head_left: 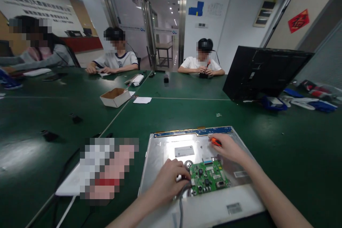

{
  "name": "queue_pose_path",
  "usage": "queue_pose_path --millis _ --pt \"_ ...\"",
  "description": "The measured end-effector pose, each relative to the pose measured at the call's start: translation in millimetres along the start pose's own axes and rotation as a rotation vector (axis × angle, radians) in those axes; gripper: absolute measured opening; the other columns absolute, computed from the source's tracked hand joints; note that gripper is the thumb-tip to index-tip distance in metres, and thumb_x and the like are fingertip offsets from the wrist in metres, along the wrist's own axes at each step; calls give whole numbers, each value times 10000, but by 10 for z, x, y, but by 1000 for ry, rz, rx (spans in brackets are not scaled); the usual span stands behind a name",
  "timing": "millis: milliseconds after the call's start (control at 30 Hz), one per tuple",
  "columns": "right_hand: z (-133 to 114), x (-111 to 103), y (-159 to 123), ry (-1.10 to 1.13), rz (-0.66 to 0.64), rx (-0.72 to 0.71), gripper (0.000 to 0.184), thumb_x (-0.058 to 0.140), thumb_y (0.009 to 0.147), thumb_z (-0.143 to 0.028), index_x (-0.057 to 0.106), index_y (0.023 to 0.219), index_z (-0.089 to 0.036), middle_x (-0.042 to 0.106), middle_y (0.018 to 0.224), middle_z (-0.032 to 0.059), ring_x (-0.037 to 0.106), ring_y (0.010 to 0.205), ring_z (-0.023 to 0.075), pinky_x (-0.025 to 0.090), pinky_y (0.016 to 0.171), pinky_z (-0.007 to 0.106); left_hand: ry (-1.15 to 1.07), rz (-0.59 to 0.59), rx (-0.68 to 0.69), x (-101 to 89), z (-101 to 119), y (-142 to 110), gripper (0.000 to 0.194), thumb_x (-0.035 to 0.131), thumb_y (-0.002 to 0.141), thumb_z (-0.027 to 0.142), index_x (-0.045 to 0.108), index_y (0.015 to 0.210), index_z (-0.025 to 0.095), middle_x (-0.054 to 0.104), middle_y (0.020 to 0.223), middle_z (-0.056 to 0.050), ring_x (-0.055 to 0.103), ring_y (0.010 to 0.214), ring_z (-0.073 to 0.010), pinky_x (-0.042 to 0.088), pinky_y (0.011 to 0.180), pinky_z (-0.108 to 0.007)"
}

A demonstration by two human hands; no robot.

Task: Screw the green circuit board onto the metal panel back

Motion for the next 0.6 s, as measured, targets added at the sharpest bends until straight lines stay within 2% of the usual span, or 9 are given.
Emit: queue_pose_path --millis 133,267,433,600 --pt "173 -28 -82 -34 28 55 161 466 868 -206 616 911 -169 675 885 83 609 817 215 432 734 314 -7 -4 -10 30 -3 -1 75 688 797 152 719 759 209 642 777 2 559 819 -189 347 785 -322" --pt "219 -64 -97 -43 38 60 162 491 880 -237 633 918 -169 678 897 87 613 828 217 435 760 325 -36 8 -12 47 -21 -20 92 664 792 122 702 765 202 651 800 -4 557 839 -192 333 803 -328" --pt "102 -39 -90 -50 31 34 144 537 885 -228 652 952 -174 682 941 82 620 853 211 442 774 309 -36 31 -11 68 -49 -24 113 635 790 111 690 747 200 667 826 -10 556 847 -197 334 804 -333" --pt "-62 126 3 -86 22 10 198 588 872 -225 655 1055 -188 668 1028 96 623 918 226 442 788 310 -35 62 -5 56 -34 -26 112 643 783 114 699 746 203 671 818 -13 566 845 -203 346 798 -334"
Point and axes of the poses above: each hand's wrist, its own y-axis towards the middle knuckle, its own x-axis out of the palm, z = x × y, the point moved 2 cm from there along y, towards the middle knuckle
